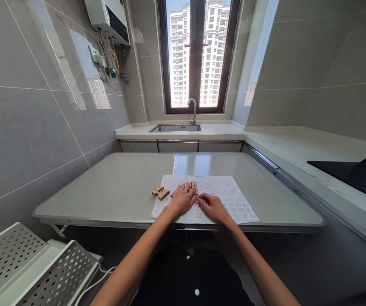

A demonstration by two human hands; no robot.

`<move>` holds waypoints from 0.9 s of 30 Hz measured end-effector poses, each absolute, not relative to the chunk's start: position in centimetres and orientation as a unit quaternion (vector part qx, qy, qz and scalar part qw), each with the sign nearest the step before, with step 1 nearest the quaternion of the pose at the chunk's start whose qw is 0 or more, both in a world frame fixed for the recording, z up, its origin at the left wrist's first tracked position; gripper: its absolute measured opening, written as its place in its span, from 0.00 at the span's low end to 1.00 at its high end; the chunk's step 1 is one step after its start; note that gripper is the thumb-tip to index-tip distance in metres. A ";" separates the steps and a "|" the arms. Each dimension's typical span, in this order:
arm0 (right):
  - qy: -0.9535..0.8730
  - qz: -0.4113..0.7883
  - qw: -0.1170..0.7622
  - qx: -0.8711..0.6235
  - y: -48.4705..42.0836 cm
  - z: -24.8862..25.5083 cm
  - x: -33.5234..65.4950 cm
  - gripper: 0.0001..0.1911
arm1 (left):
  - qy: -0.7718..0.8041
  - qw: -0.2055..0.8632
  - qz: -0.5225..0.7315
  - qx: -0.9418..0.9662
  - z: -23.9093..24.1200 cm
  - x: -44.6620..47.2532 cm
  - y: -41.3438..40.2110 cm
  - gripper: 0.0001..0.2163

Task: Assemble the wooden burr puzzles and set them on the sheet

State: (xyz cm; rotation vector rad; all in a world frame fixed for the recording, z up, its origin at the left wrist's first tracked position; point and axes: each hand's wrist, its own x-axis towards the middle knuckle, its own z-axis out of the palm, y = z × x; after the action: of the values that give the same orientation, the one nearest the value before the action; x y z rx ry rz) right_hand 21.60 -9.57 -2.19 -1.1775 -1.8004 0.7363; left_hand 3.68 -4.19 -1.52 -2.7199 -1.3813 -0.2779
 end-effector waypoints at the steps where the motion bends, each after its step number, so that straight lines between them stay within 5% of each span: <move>1: -0.720 0.293 0.421 -0.468 -9.6 -2.2 21.6 0.17 | -0.441 0.030 -0.097 -0.892 -1.2 3.6 -4.5 0.22; 7: -0.718 0.280 0.425 -0.474 -9.7 -2.0 21.6 0.16 | -0.365 -0.033 -0.191 -0.910 -0.2 2.7 -5.7 0.23; 14: -0.725 0.190 0.443 -0.491 -8.7 -3.5 21.8 0.13 | -0.458 -0.012 -0.249 -0.853 -1.1 1.9 -6.5 0.28; 20: -0.789 0.093 0.350 -0.496 -8.1 -5.2 21.4 0.24 | -0.497 -0.015 -0.247 -0.832 -1.7 1.8 -7.5 0.25; 27: -0.791 0.078 0.335 -0.505 -8.2 -4.8 21.2 0.21 | -0.502 -0.034 -0.262 -0.824 -1.9 0.9 -7.7 0.22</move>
State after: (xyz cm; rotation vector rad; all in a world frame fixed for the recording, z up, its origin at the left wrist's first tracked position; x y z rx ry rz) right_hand 21.20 -8.21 -4.84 -1.3175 -2.0648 0.2038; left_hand 0.93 -7.71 -1.90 -2.6443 -1.6117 -0.8399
